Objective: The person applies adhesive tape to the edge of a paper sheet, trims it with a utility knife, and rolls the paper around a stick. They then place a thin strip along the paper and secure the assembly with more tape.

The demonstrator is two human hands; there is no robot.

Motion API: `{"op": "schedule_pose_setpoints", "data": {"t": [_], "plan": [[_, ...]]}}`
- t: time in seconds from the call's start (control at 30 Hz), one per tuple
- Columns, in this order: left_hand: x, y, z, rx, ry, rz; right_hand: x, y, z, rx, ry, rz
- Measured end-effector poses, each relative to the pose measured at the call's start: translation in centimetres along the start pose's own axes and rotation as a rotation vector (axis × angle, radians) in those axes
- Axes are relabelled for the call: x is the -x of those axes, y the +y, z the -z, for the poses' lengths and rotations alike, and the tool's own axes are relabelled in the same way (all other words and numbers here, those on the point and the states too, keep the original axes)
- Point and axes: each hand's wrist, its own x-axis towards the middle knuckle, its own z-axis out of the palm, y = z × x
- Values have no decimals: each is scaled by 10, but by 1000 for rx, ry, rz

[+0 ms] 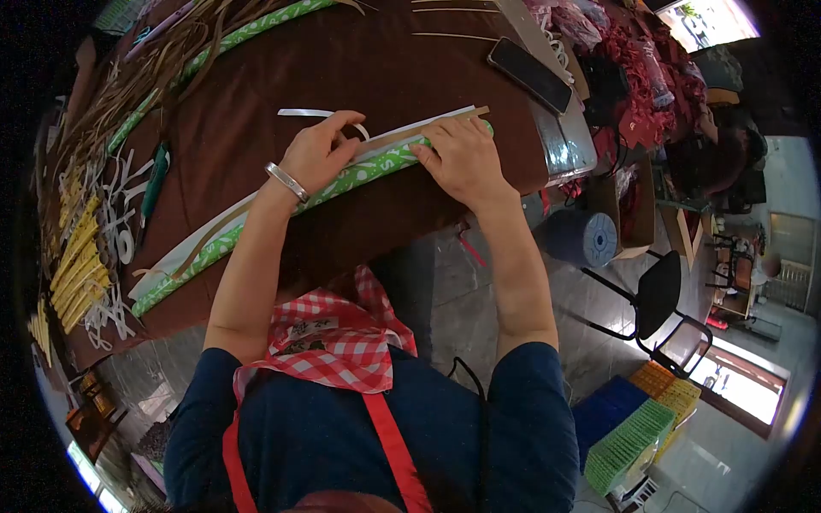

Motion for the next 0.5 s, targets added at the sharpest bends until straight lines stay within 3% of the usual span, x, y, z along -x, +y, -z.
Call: {"op": "schedule_pose_setpoints", "data": {"t": [0.27, 0.5], "plan": [[-2, -5, 3, -199, 25, 47, 1, 0, -4, 13, 11, -1], [30, -25, 28, -206, 281, -67, 4, 2, -7, -9, 14, -25]]}}
